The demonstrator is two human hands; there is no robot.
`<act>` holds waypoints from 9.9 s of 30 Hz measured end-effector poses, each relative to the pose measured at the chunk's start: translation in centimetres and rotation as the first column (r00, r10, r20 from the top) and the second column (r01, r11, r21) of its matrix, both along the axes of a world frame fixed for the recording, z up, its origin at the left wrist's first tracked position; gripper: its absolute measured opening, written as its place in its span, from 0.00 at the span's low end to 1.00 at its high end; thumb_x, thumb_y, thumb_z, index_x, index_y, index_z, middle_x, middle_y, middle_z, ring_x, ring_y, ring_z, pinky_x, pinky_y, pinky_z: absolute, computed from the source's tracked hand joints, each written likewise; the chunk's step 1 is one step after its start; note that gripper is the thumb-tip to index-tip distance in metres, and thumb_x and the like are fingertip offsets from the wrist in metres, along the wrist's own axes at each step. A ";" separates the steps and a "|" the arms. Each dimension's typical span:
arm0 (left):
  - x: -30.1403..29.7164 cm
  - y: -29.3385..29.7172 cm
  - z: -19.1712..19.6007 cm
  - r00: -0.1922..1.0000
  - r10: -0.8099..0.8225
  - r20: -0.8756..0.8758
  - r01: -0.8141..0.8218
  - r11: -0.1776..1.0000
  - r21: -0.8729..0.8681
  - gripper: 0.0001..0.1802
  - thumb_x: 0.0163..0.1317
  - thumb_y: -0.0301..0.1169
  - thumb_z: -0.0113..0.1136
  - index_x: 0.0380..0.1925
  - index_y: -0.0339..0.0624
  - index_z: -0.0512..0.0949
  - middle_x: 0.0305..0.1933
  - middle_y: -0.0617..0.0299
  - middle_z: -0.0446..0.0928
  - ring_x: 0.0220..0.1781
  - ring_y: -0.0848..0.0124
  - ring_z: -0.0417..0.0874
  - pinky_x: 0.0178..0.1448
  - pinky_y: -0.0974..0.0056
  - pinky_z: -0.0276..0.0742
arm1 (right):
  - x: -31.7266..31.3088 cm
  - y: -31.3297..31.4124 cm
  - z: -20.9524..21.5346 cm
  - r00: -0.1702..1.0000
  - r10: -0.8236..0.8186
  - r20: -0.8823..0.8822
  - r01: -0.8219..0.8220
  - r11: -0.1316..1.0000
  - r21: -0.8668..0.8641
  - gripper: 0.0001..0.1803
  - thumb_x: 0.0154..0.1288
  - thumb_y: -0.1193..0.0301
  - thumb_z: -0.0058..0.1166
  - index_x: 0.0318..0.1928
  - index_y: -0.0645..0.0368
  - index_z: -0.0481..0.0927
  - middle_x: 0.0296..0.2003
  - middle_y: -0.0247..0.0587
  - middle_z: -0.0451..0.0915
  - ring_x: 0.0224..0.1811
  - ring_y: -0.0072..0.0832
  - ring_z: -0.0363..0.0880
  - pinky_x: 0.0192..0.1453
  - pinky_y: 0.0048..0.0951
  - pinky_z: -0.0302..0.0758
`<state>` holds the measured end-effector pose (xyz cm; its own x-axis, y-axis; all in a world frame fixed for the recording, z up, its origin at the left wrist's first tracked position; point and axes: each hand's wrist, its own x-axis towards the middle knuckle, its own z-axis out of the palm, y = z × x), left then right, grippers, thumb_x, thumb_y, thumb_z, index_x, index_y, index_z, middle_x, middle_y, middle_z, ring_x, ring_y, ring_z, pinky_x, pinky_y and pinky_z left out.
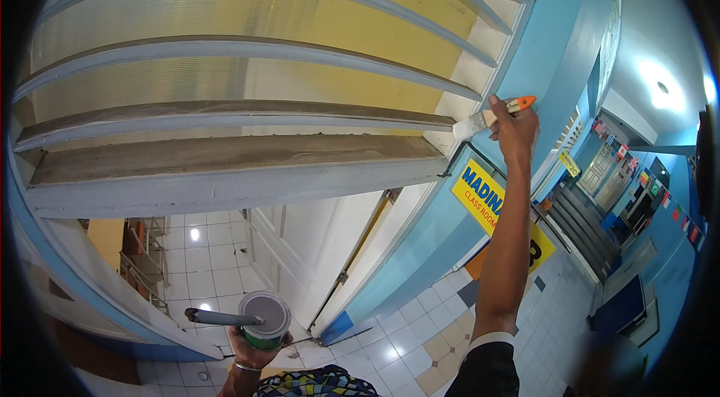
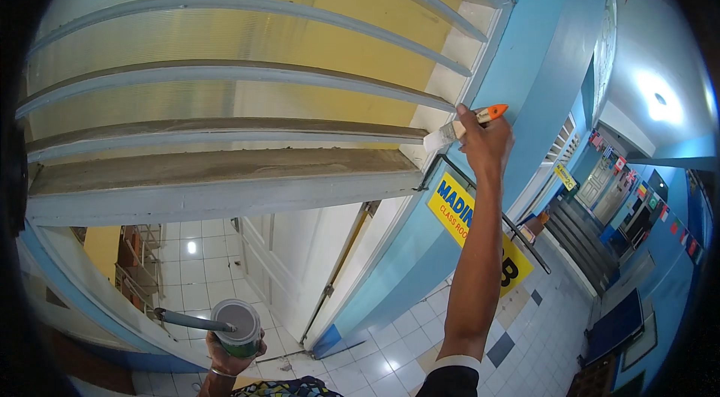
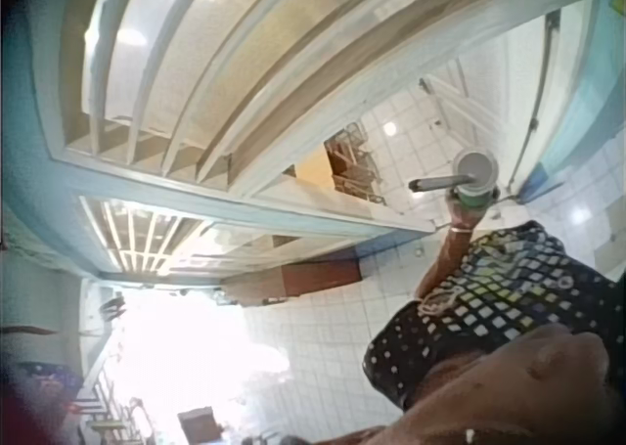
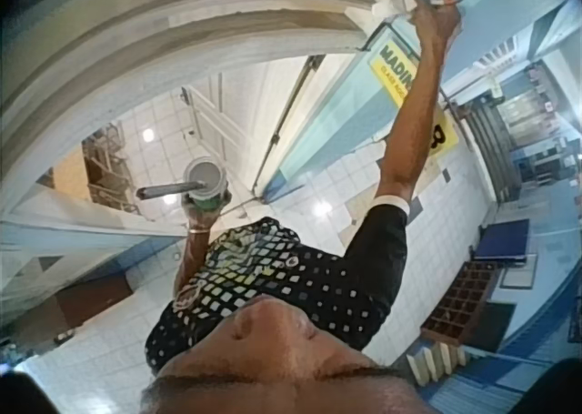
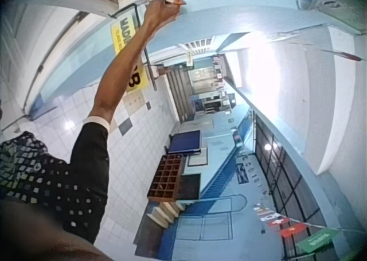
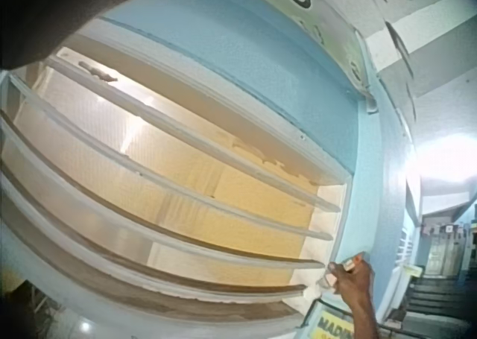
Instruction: The person applies paint to the frame of a louvered door using a paint brush.
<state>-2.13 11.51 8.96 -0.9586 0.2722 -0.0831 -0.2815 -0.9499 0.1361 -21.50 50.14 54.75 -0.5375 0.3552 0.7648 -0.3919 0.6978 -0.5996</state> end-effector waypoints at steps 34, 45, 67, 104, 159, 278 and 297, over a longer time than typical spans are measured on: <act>0.6 -0.4 0.3 0.998 0.035 0.045 -0.037 0.999 0.034 0.43 0.55 0.65 0.58 0.61 0.45 0.75 0.54 0.48 0.80 0.50 0.48 0.82 0.46 0.44 0.75 | 1.1 -2.9 -0.3 1.000 -0.026 0.017 0.025 0.996 0.085 0.20 0.64 0.59 0.73 0.36 0.67 0.86 0.20 0.42 0.81 0.20 0.27 0.79 0.30 0.33 0.77; 1.1 -0.3 1.7 0.974 0.071 0.213 -0.098 0.988 0.120 0.42 0.57 0.64 0.56 0.62 0.45 0.75 0.55 0.50 0.81 0.48 0.48 0.84 0.45 0.43 0.76 | 1.8 1.5 -1.3 0.970 0.184 -0.161 -0.197 0.978 -0.068 0.19 0.64 0.63 0.74 0.42 0.66 0.83 0.28 0.39 0.83 0.24 0.22 0.80 0.27 0.23 0.81; 1.1 -0.6 0.4 0.997 0.047 0.059 -0.045 0.998 -0.032 0.42 0.53 0.66 0.59 0.60 0.50 0.77 0.53 0.53 0.81 0.51 0.49 0.83 0.48 0.45 0.75 | 0.6 1.3 -2.2 0.990 0.137 -0.041 -0.136 0.990 0.020 0.12 0.55 0.71 0.74 0.34 0.64 0.84 0.25 0.40 0.85 0.26 0.23 0.80 0.34 0.26 0.75; 1.1 -1.3 -0.6 0.995 0.060 0.086 -0.065 0.996 0.055 0.46 0.53 0.65 0.59 0.65 0.45 0.73 0.60 0.51 0.79 0.53 0.49 0.82 0.52 0.44 0.76 | 1.0 2.8 -1.9 0.994 0.107 -0.032 -0.098 0.975 0.201 0.11 0.66 0.72 0.69 0.41 0.64 0.81 0.29 0.37 0.83 0.27 0.21 0.79 0.36 0.26 0.79; 1.6 -0.9 0.3 0.990 0.081 0.114 -0.084 0.996 0.017 0.41 0.53 0.65 0.61 0.60 0.49 0.77 0.53 0.51 0.81 0.51 0.49 0.82 0.48 0.45 0.75 | -0.2 1.3 -1.8 0.878 0.478 0.008 -0.478 0.878 0.025 0.14 0.68 0.70 0.69 0.44 0.63 0.78 0.34 0.38 0.84 0.34 0.23 0.83 0.39 0.26 0.82; 5.9 -19.1 0.7 0.988 -0.071 0.140 0.049 0.987 0.156 0.44 0.59 0.62 0.52 0.67 0.42 0.70 0.62 0.47 0.77 0.55 0.44 0.82 0.48 0.41 0.74 | 9.8 -26.2 -3.4 0.949 0.259 -0.178 -0.304 0.902 -0.306 0.14 0.64 0.72 0.70 0.34 0.67 0.77 0.26 0.49 0.84 0.19 0.25 0.84 0.21 0.26 0.84; 5.7 -18.4 1.2 0.986 -0.046 0.160 0.026 0.992 0.123 0.45 0.56 0.64 0.52 0.64 0.42 0.72 0.59 0.49 0.78 0.51 0.47 0.80 0.43 0.45 0.70 | 6.5 -18.6 -3.4 0.955 0.230 -0.188 -0.290 0.859 -0.422 0.16 0.60 0.71 0.72 0.35 0.66 0.76 0.25 0.47 0.82 0.17 0.25 0.79 0.19 0.25 0.80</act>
